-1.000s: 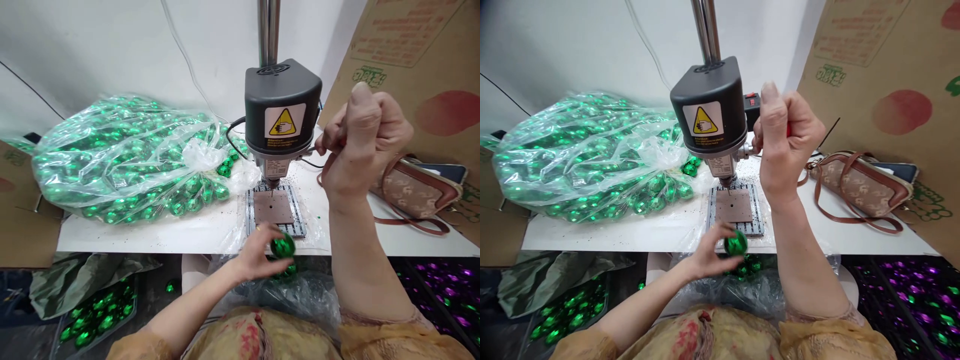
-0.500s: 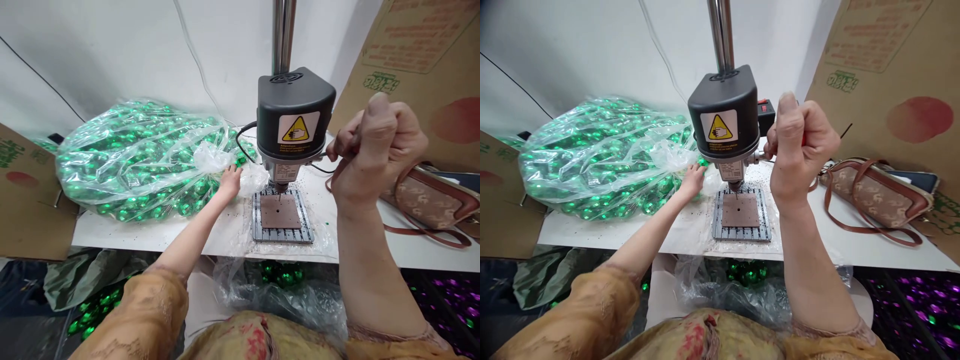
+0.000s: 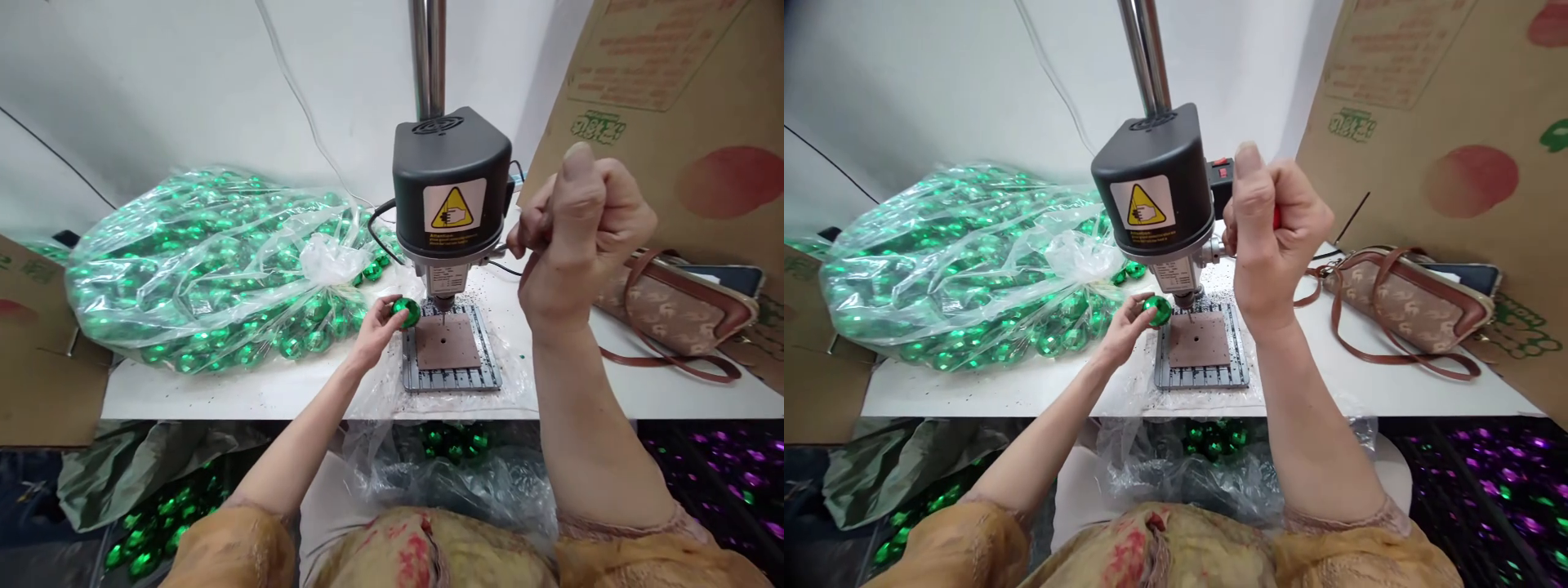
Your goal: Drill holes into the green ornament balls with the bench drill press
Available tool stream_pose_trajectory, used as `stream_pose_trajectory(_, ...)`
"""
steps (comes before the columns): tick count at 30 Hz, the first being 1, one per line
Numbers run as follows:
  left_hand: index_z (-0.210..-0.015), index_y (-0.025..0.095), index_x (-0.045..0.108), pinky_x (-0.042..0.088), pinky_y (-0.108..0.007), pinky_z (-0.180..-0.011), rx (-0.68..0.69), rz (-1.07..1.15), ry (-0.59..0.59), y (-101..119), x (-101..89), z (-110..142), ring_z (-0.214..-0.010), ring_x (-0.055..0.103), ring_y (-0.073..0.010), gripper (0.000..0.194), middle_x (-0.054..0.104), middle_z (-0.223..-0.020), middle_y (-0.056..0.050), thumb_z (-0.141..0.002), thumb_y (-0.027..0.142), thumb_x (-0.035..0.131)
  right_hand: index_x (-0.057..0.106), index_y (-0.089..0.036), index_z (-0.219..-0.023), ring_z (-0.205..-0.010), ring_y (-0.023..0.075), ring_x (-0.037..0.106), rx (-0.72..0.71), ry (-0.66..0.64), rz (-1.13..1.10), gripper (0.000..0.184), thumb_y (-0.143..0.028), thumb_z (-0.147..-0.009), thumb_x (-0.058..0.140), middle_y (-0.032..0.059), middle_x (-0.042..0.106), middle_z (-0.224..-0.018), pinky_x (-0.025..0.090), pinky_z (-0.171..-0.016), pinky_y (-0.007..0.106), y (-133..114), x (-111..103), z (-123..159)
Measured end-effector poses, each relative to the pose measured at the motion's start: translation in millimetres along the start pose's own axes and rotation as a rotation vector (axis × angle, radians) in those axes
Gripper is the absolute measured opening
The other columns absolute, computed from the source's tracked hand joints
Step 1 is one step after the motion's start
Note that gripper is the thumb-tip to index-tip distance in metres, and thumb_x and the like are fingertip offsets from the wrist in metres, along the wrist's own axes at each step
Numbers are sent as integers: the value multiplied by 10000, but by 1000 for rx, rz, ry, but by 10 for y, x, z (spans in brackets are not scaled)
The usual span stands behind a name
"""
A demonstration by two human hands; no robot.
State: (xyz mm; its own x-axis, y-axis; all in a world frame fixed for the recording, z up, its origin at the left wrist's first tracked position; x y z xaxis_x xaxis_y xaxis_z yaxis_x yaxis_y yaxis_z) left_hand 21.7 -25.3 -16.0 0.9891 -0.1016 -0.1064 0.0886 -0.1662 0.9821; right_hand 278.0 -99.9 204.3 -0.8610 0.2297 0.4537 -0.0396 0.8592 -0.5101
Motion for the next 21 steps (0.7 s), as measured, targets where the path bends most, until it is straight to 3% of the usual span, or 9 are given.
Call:
stream_pose_trajectory(4,-1241,199,648,558,-335,-915,0,76,-25,-109,227,254,-1045,681,-211,628,728,-1150,-83,-797,602,835,369,-214,-629,-406,21,323,6,9,-25,516,-558,-861,675,-99,391,-496,246,-406,243,22,6,-12)
stream_pose_trajectory(10,-1282,202,644,562,-345,-895,5,25,-48,-196,420,235,-1018,693,-215,636,736,-1173,-92,-815,598,814,389,-216,-622,-410,38,328,-4,4,6,534,-613,-838,673,-90,377,-499,265,-424,255,5,4,-25)
stream_pose_trajectory(15,-1267,198,660,546,-382,-934,67,-98,-63,-135,511,228,-1056,687,-241,581,724,-1220,-111,-848,582,783,313,-230,-642,-447,57,302,2,-12,133,581,-701,-867,568,-65,324,-529,295,-470,271,8,23,-20)
stream_pose_trajectory(21,-1249,227,708,501,-487,-1060,142,-297,-35,-41,583,308,-1194,635,-320,580,699,-1227,-120,-783,529,873,328,-236,-631,-447,60,309,-6,-17,96,570,-684,-827,622,-64,335,-527,307,-459,287,-2,19,-29)
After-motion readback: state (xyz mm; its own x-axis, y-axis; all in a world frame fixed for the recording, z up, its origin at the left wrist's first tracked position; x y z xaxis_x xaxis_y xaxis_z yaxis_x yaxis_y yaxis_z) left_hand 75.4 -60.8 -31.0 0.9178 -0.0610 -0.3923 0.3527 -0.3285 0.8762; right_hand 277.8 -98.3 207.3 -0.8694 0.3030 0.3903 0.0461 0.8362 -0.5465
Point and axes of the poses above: each hand's wrist, its own z-axis away from the middle knuckle, its own x-axis out of the palm, y = z × x, the point moved 9 cm from there along -z, towards the middle knuckle
